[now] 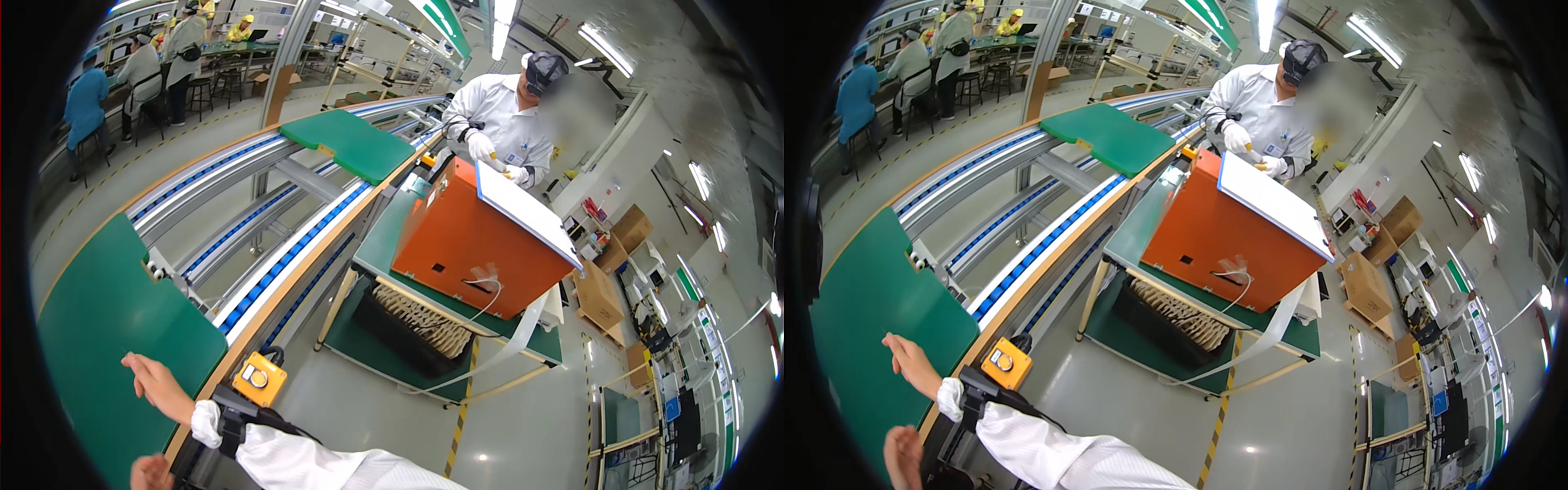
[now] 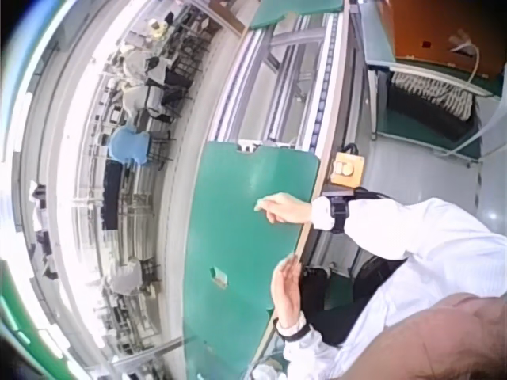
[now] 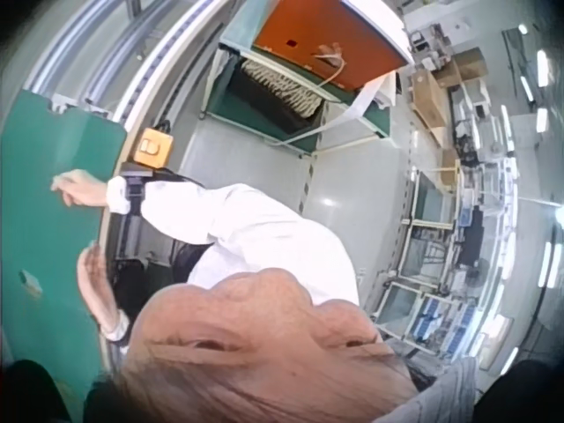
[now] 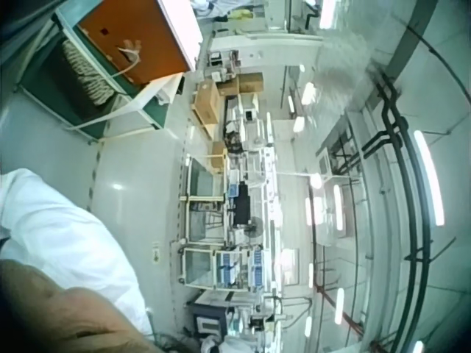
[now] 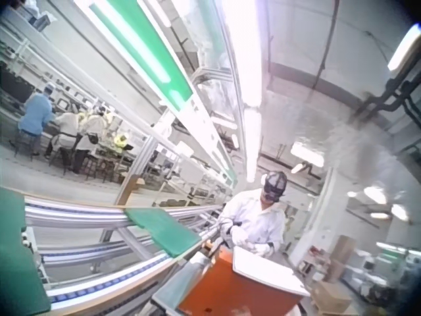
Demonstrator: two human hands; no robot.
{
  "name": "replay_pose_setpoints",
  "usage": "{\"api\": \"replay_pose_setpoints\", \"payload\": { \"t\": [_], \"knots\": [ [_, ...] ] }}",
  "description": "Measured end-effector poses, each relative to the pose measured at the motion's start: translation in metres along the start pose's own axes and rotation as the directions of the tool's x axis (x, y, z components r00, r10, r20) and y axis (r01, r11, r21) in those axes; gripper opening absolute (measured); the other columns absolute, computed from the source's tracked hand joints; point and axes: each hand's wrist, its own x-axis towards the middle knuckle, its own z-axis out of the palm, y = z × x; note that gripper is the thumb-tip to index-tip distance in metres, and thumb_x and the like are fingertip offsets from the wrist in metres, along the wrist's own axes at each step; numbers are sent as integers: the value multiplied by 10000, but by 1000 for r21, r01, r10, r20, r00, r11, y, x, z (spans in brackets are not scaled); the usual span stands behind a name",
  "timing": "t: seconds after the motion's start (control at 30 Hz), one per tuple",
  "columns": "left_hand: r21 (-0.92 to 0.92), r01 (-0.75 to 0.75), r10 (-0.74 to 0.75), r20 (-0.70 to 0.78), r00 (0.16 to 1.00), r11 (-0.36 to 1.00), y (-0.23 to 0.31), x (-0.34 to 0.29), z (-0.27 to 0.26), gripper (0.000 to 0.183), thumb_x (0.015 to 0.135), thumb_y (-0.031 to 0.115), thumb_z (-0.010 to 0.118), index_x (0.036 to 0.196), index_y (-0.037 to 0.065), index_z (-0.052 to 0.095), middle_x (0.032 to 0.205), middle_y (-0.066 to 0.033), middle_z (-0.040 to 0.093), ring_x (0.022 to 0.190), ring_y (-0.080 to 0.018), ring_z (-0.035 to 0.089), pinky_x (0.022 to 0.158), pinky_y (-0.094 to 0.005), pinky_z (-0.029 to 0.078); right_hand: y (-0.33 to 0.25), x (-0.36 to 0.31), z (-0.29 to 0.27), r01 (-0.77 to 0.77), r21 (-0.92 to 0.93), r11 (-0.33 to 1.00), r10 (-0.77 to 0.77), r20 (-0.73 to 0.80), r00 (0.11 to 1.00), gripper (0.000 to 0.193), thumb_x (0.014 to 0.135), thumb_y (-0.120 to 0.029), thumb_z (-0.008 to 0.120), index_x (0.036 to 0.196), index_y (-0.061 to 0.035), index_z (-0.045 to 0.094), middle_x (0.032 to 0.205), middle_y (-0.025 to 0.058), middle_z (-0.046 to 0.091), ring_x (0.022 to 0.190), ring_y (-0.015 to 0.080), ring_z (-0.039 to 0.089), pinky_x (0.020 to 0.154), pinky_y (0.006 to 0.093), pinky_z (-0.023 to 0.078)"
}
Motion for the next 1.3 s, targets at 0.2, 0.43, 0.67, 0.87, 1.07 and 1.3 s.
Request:
{"api": "replay_pose_setpoints", "payload": {
  "t": [0.2,0.43,0.67,0.87,1.07,1.3],
  "knots": [
    [-132,-167,95,-432,897,977,-25,9,-94,185,856,300,462,889,120,484,859,30,513,801,-63,477,685,-198,351,14,-2,25,-79,-126,989,96,135,986,582,882,-457,277,1103,53,449,495,9,428,354,52,330,351,190,265],
    [-268,-215,98,-389,916,939,-36,19,-108,190,834,282,503,931,118,492,882,39,521,788,-58,475,694,-198,349,20,3,53,-308,-71,949,316,242,918,514,873,-461,301,1061,6,406,475,32,418,319,68,321,308,206,243],
    [-284,-175,35,-438,898,943,-54,20,-109,136,857,256,465,816,128,444,733,45,439,664,-52,416,603,-188,323,7,-14,72,-140,-317,938,251,343,905,195,900,-251,318,897,-56,306,483,70,419,324,129,360,341,255,308],
    [-282,-298,132,-487,863,912,-44,12,-97,225,866,202,424,674,127,332,615,41,257,549,-64,276,503,-207,263,18,-17,79,274,-474,837,-42,444,895,220,837,-122,382,1023,-39,466,916,205,536,841,358,529,681,386,429],
    [-401,-145,27,-284,958,905,-37,38,-66,181,876,219,412,763,90,469,706,16,450,653,-80,432,602,-208,353,-32,-26,54,362,-769,527,112,484,868,392,710,-340,620,891,-19,486,801,134,542,702,302,541,584,343,435],
    [-429,-107,40,-164,986,897,-29,2,-70,267,896,278,387,781,51,469,738,8,451,688,-78,423,643,-204,361,-15,-41,81,644,-678,354,-68,668,741,447,523,-406,729,663,-60,483,593,39,492,501,192,484,433,279,380]
  ]
}}
